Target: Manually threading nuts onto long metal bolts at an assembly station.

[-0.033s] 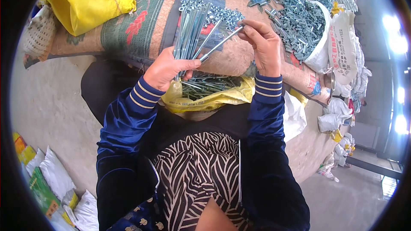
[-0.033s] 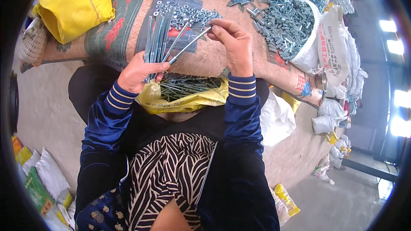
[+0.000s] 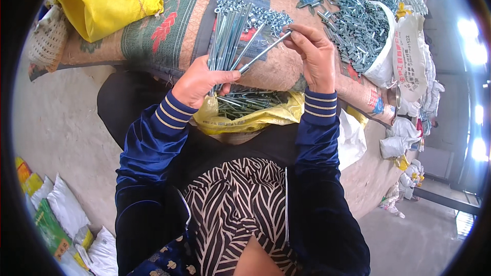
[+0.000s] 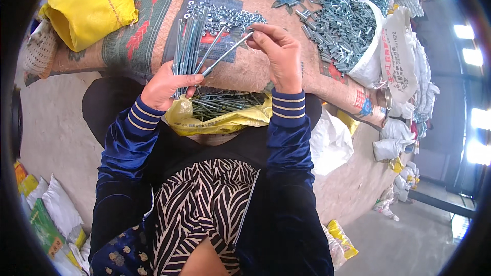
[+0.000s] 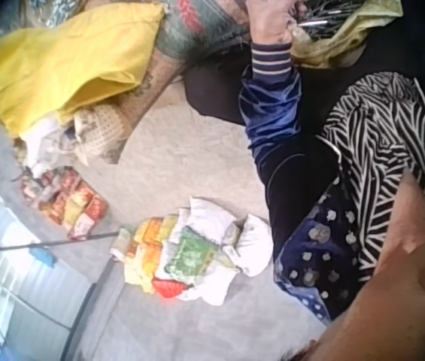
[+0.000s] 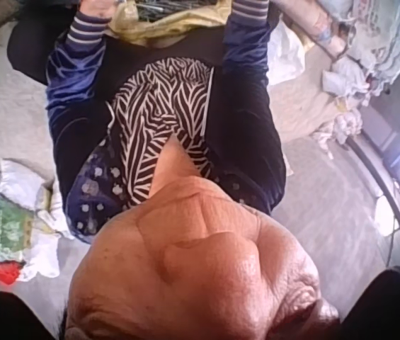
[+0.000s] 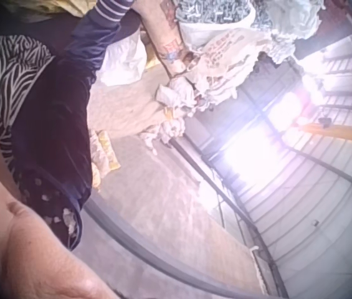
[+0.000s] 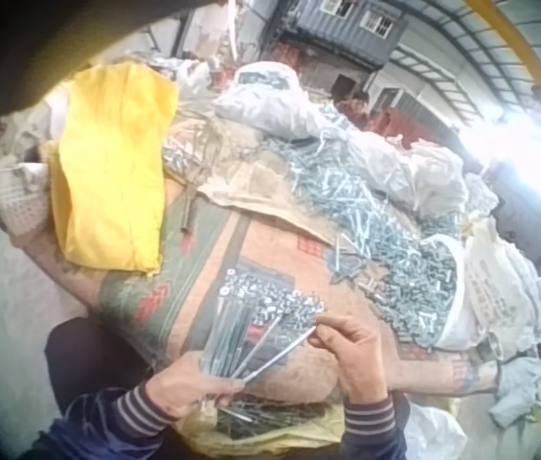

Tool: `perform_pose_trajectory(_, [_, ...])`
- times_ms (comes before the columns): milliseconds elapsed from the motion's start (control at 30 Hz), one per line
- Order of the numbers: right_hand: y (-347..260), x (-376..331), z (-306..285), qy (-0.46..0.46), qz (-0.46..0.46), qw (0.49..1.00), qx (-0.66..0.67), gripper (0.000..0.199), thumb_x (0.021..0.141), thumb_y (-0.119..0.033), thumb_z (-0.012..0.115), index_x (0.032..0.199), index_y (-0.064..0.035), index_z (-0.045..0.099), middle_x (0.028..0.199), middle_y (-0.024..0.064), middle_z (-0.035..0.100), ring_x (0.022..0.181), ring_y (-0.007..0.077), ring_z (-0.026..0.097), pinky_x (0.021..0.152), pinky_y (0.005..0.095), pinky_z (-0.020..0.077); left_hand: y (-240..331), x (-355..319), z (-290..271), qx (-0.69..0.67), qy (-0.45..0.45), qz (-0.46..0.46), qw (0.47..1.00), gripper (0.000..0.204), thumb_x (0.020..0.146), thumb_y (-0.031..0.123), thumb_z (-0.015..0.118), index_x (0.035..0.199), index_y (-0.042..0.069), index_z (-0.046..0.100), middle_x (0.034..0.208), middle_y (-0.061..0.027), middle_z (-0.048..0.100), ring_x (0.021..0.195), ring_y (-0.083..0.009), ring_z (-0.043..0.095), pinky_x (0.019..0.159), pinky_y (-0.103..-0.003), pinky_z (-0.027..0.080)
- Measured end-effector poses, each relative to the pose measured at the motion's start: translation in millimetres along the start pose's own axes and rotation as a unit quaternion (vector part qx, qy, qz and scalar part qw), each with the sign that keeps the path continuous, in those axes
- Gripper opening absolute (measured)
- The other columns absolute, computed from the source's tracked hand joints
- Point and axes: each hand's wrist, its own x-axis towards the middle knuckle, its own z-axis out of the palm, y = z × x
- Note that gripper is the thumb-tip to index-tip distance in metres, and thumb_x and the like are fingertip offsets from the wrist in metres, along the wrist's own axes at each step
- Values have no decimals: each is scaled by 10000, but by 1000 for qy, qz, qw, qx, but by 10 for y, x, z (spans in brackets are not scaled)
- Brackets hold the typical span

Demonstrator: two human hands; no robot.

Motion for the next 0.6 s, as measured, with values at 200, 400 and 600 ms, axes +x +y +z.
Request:
perform_pose_trajectory(200, [125, -59, 194, 69, -307, 864, -393, 214, 821, -14, 633, 1033, -9, 660, 967, 116, 683, 805, 205, 664, 756, 280, 518, 11, 4, -5, -45, 1, -12, 999, 230, 789, 80, 701, 993, 22, 613, 798, -52, 621, 601, -101, 538, 532, -210, 428])
perform_pose_trajectory(400, [390, 297, 254, 101, -300, 817, -482, 138, 771, -116, 681, 903, -80, 705, 1095, 118, 629, 1061, 300, 550, 926, 388, 411, 83, -31, -14, -66, 58, 54, 995, 266, 794, 80, 695, 1021, 13, 575, 800, -73, 619, 585, -108, 540, 525, -224, 433])
perform_pose_trajectory(600, [535, 423, 284, 105, -303, 702, -635, 106, 706, -160, 717, 796, -109, 693, 1113, 82, 613, 1098, 313, 507, 923, 423, 383, 107, -65, -66, -62, 73, 63, 993, 361, 785, 38, 684, 1088, 36, 488, 807, -98, 613, 560, -120, 540, 501, -242, 441])
